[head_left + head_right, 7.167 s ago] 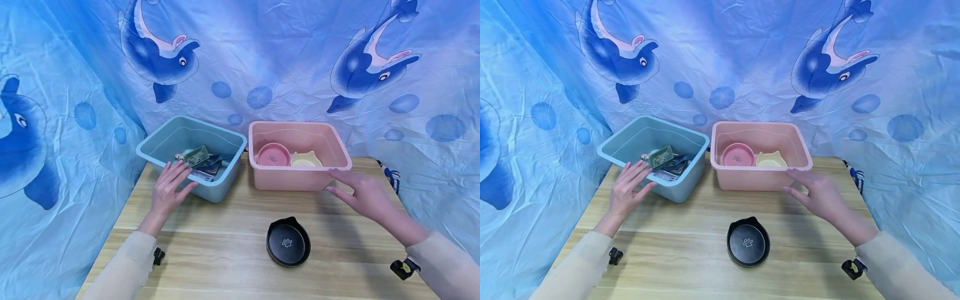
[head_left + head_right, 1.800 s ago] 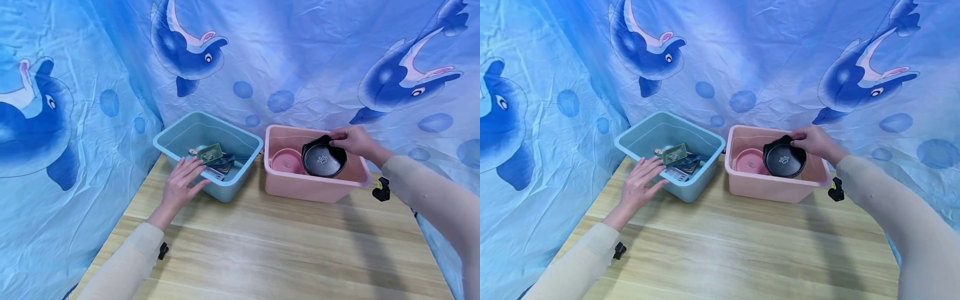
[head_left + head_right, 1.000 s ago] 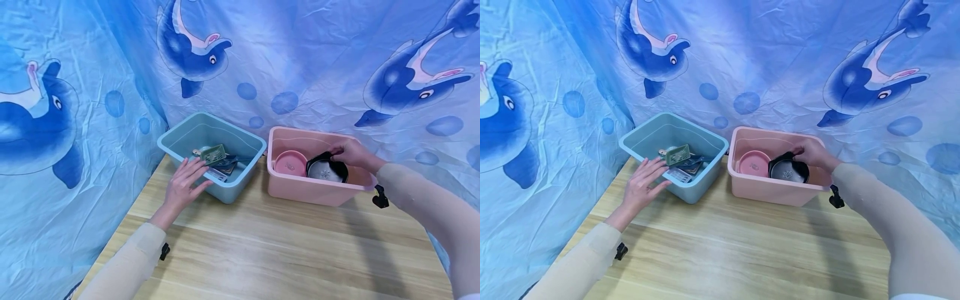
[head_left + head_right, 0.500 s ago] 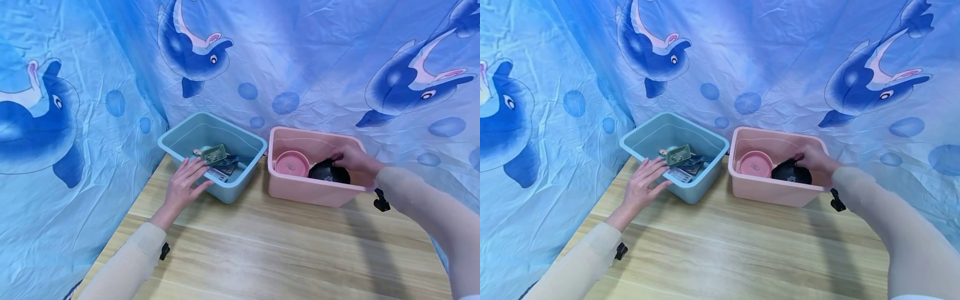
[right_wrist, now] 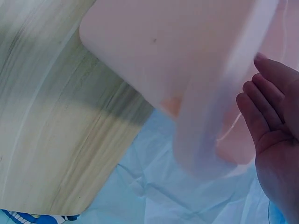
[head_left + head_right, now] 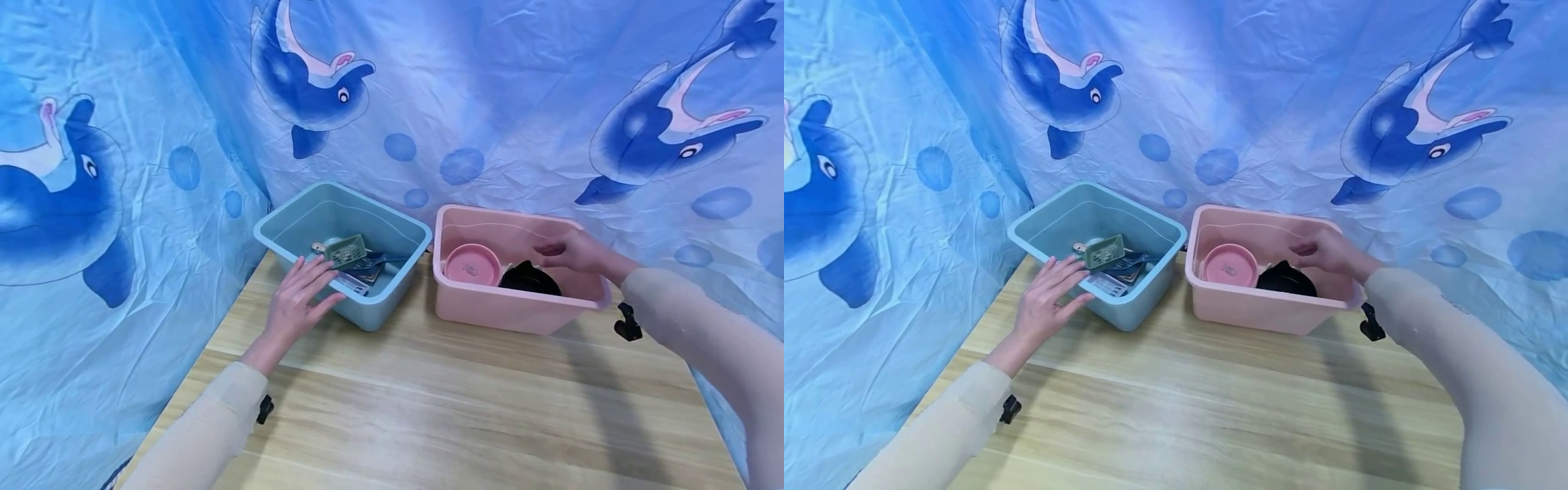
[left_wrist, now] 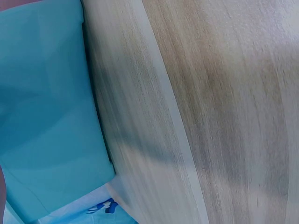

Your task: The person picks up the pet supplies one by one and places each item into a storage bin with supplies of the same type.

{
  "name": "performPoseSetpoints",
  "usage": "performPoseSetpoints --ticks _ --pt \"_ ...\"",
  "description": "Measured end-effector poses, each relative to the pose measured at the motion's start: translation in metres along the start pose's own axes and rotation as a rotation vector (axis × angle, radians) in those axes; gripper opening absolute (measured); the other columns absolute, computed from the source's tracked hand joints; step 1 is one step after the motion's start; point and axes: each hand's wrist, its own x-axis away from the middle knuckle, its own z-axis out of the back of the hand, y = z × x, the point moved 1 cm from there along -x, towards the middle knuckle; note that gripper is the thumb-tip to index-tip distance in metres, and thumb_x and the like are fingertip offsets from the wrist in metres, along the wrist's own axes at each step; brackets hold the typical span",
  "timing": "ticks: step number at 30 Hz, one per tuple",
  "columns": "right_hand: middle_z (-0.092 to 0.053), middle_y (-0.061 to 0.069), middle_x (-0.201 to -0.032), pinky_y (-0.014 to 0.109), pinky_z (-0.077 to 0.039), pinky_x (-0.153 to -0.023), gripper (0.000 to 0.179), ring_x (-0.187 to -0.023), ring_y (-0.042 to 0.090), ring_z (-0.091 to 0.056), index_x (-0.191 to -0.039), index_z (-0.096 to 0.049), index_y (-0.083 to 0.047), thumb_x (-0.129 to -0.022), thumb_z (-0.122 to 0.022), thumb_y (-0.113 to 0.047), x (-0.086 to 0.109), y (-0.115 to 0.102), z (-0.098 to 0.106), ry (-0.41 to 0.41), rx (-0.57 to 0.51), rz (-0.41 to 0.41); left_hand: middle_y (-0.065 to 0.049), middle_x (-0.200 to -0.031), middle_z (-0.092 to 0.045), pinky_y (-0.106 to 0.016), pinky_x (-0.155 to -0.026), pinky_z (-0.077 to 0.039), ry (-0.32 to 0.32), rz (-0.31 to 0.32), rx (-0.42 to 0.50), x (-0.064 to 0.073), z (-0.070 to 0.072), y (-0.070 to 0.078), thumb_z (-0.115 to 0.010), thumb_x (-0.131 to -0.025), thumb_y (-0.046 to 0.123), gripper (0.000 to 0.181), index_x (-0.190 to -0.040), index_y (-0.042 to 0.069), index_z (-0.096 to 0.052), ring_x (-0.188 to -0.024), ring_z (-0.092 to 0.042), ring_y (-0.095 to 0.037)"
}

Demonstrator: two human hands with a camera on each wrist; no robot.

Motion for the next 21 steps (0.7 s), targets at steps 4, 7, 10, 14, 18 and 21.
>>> performPoseSetpoints --ticks 4,7,10,14,18,21 --pt "-0.070 0.028 -0.131 0.023 -0.056 -0.101 0.038 -0.128 0.046 -0.065 -0.134 -0.068 0.009 -0.100 -0.076 -0.007 0.006 -0.006 0.007 0.029 0.007 -0.051 -0.015 -0.132 -0.075 -0.058 -0.121 -0.043 -0.002 -0.006 0.003 -0.003 0.000 -0.001 -0.064 -0.101 0.059 0.059 -0.123 0.007 -0.079 -0.131 -0.066 -0.037" --pt "-0.071 0.029 -0.129 0.009 -0.049 -0.090 0.041 -0.125 0.047 -0.066 -0.135 -0.068 0.009 -0.099 -0.077 -0.008 0.015 -0.011 0.013 0.056 -0.004 -0.065 -0.016 -0.130 -0.075 -0.060 -0.120 -0.043 -0.061 -0.004 0.000 -0.011 0.003 -0.001 -0.056 -0.103 0.066 0.067 -0.123 0.006 -0.079 -0.130 -0.067 -0.038" --pt "-0.072 0.029 -0.128 0.021 -0.058 -0.092 0.042 -0.122 0.046 -0.068 -0.136 -0.068 0.008 -0.100 -0.077 -0.013 0.027 -0.018 0.021 0.072 0.028 -0.075 -0.016 -0.130 -0.075 -0.058 -0.120 -0.044 -0.187 0.010 -0.011 -0.024 0.011 -0.001 -0.051 -0.102 0.072 0.075 -0.125 0.007 -0.079 -0.131 -0.067 -0.037" --pt "-0.070 0.028 -0.133 0.058 -0.058 -0.101 0.049 -0.123 0.047 -0.068 -0.140 -0.066 0.004 -0.102 -0.076 -0.024 0.044 -0.035 0.034 0.065 0.110 -0.105 -0.015 -0.131 -0.075 -0.058 -0.118 -0.047 -0.403 0.032 -0.019 -0.050 0.029 -0.004 -0.064 -0.100 0.065 0.065 -0.127 0.009 -0.079 -0.129 -0.068 -0.038" --pt "-0.069 0.030 -0.134 0.067 -0.055 -0.099 0.054 -0.119 0.049 -0.068 -0.145 -0.062 0.003 -0.104 -0.073 -0.029 0.059 -0.054 0.046 0.048 0.215 -0.096 -0.013 -0.140 -0.071 -0.062 -0.114 -0.048 -0.678 0.155 -0.019 -0.093 0.054 -0.011 -0.075 -0.099 0.046 0.051 -0.137 0.011 -0.074 -0.134 -0.063 -0.041" --pt "-0.067 0.032 -0.137 0.068 -0.055 -0.098 0.055 -0.116 0.048 -0.069 -0.148 -0.060 0.002 -0.104 -0.073 -0.028 0.070 -0.064 0.052 0.020 0.298 -0.108 -0.015 -0.145 -0.067 -0.064 -0.111 -0.050 -0.821 0.259 -0.063 -0.123 0.072 -0.022 -0.067 -0.105 0.050 0.054 -0.143 0.012 -0.069 -0.135 -0.061 -0.043"
